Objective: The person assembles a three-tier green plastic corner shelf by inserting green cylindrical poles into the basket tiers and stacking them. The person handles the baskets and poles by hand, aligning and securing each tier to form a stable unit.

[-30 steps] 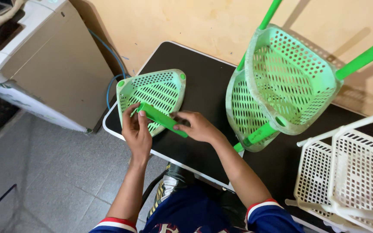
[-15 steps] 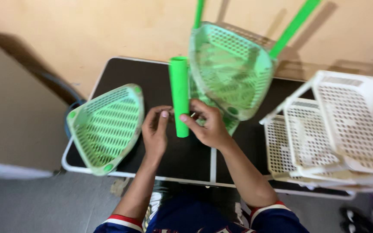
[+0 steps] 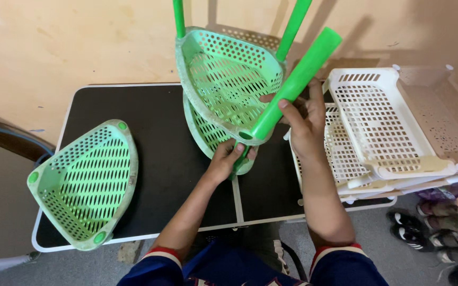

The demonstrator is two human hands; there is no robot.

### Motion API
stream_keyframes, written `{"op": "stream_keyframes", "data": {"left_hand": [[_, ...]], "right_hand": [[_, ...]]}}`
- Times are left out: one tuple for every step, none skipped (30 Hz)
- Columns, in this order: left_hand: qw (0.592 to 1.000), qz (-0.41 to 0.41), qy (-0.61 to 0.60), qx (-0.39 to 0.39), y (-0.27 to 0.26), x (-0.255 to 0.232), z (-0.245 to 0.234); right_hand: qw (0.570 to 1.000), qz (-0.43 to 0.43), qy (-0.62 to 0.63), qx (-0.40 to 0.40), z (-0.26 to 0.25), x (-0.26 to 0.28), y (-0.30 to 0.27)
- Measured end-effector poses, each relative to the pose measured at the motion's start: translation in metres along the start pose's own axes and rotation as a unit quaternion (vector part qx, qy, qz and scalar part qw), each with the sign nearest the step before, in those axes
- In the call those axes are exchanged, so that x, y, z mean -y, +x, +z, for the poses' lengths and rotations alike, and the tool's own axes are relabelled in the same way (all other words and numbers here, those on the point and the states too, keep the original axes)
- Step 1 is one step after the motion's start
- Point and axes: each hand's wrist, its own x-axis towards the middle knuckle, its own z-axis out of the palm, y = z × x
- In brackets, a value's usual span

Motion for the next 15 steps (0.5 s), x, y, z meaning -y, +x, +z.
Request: {"op": "stream_keyframes", "data": {"left_hand": [[1.000, 0.002, 0.016, -0.004, 0.001, 0.005, 0.002], [1.000, 0.006, 0.000, -0.004, 0.001, 0.008, 0.004], [1.000, 0.010, -0.017, -0.004, 0.001, 0.011, 0.005], [0.999, 0.014, -0.033, -0.005, -0.001, 0.012, 0.006], [0.999, 0.020, -0.026, -0.017, -0.003, 0.013, 0.007], [0.999, 0.027, -0.018, -0.028, -0.005, 0.013, 0.008], [0.999, 0.033, -0.011, -0.040, -0.008, 0.012, 0.008], [0.998, 0.043, 0.007, -0.046, -0.012, 0.011, 0.009], [0.997, 0.052, 0.024, -0.053, -0.016, 0.008, 0.011], [0.996, 0.061, 0.040, -0.059, -0.019, 0.005, 0.013], [0.994, 0.059, 0.054, -0.072, -0.022, 0.002, 0.016], [0.992, 0.059, 0.068, -0.084, -0.023, -0.002, 0.019], [0.990, 0.058, 0.081, -0.096, -0.024, -0.006, 0.023], [0.988, 0.063, 0.096, -0.102, -0.026, -0.009, 0.026], [0.986, 0.068, 0.112, -0.107, -0.028, -0.013, 0.030]], "right_hand": [[1.000, 0.008, 0.004, -0.005, -0.001, 0.000, 0.002], [1.000, 0.001, 0.013, -0.001, -0.002, -0.001, 0.003], [1.000, -0.006, 0.023, 0.002, -0.002, -0.002, 0.003], [0.999, -0.013, 0.034, 0.007, -0.002, -0.003, 0.004], [0.999, -0.018, 0.034, 0.012, -0.002, -0.004, 0.007], [0.999, -0.022, 0.035, 0.017, -0.002, -0.003, 0.011], [0.999, -0.027, 0.035, 0.022, -0.003, -0.002, 0.014], [0.996, -0.017, 0.083, 0.024, -0.003, 0.000, 0.016], [0.991, -0.006, 0.129, 0.026, -0.002, 0.003, 0.019], [0.984, 0.005, 0.175, 0.027, -0.001, 0.006, 0.020], [0.984, 0.032, 0.177, -0.010, 0.001, 0.010, 0.021], [0.981, 0.057, 0.178, -0.046, 0.002, 0.015, 0.023], [0.977, 0.081, 0.178, -0.083, 0.005, 0.018, 0.025], [0.979, 0.063, 0.188, -0.046, 0.007, 0.022, 0.028], [0.979, 0.044, 0.198, -0.008, 0.007, 0.027, 0.030]]}}
